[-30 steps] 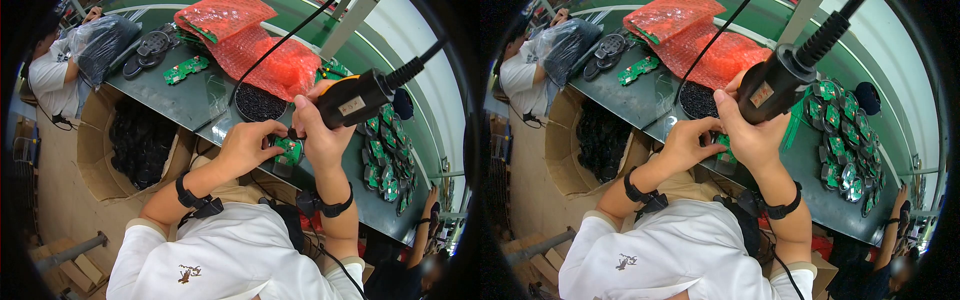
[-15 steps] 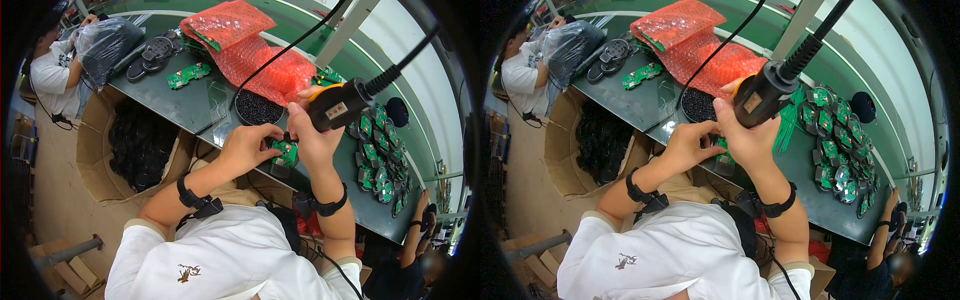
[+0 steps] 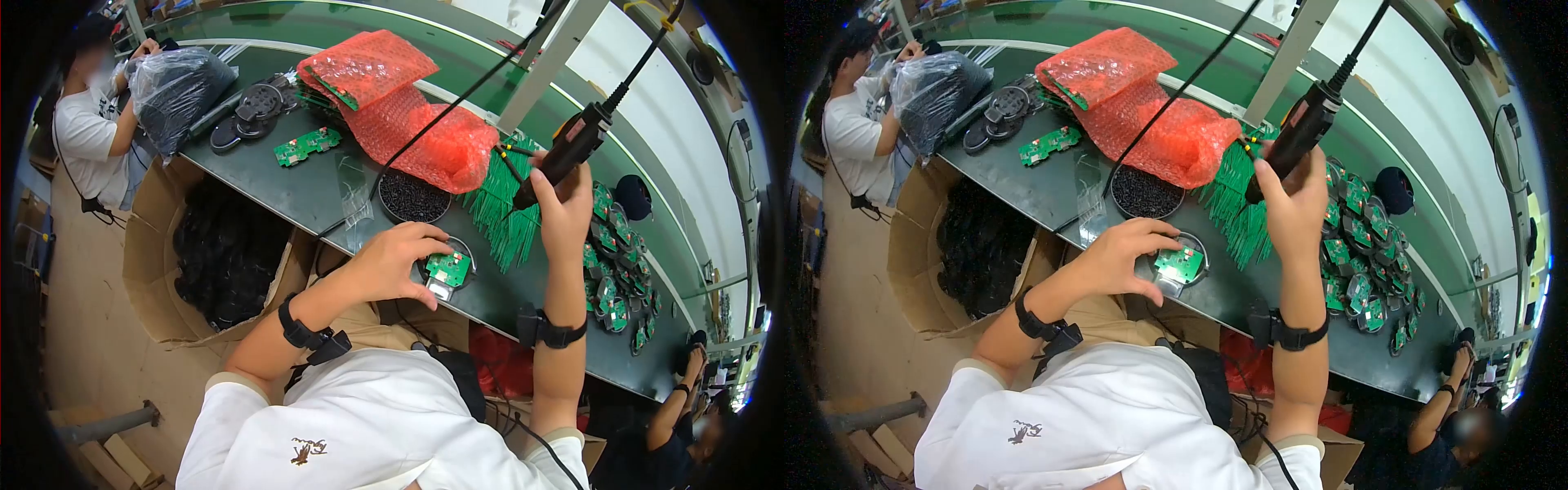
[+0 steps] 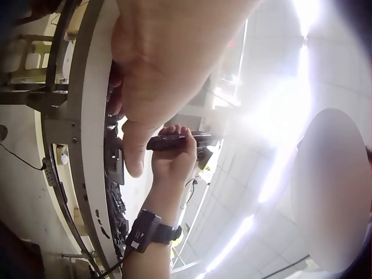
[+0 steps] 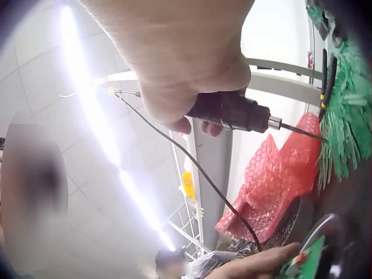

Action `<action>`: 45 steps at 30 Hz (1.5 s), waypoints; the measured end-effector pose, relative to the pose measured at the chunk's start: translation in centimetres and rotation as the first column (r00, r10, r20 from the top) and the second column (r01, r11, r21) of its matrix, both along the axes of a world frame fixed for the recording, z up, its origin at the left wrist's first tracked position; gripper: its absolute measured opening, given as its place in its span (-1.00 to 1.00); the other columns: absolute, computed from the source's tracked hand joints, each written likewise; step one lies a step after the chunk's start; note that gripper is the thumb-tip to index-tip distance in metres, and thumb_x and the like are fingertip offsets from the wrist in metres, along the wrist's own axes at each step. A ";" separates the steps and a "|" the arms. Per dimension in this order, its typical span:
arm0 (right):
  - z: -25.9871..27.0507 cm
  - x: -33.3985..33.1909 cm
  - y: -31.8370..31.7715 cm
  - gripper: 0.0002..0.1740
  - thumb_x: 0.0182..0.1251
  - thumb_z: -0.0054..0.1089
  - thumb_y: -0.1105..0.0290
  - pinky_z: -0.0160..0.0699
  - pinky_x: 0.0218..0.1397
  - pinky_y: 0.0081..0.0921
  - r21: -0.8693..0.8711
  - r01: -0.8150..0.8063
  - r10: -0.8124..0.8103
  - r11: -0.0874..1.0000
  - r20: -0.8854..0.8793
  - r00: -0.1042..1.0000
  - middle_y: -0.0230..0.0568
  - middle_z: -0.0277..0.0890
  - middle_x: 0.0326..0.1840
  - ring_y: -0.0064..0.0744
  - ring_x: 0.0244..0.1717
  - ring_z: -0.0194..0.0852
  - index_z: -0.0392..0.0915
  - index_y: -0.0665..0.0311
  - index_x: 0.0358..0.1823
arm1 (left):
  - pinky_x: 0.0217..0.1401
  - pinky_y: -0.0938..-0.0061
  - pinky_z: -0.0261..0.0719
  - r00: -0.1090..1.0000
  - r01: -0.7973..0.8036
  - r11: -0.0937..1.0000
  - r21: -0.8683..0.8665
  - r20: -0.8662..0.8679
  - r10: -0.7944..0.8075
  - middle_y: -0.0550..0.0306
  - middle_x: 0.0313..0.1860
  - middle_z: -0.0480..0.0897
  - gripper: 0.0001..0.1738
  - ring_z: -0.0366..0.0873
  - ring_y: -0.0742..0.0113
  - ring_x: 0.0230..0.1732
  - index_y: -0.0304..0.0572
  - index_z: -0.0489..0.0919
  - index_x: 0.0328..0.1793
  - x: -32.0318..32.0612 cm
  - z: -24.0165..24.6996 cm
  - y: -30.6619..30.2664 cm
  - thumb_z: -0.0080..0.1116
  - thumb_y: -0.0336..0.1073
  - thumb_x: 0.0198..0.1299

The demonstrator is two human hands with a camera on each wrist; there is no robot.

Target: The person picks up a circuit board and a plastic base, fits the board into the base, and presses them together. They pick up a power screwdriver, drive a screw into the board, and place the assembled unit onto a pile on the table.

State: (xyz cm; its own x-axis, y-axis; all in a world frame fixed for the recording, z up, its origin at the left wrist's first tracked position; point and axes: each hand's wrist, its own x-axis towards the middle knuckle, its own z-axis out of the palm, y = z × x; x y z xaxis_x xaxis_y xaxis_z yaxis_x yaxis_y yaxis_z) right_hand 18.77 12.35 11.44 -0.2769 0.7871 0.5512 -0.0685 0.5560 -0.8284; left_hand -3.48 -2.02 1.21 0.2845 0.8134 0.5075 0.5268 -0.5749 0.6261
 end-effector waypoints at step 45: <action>3.2 11.7 -9.7 -0.75 0.19 0.51 0.64 0.74 -0.10 -0.51 0.071 0.251 -0.259 0.965 0.353 0.899 -0.21 0.76 -0.18 -0.43 -0.18 0.78 0.75 0.39 -0.08 | -0.24 0.40 0.62 0.980 -0.054 0.981 -0.188 0.180 0.088 0.07 -0.17 0.76 -0.51 0.65 0.28 -0.35 -0.16 0.76 0.21 2.2 2.7 -0.7 0.57 -0.46 0.10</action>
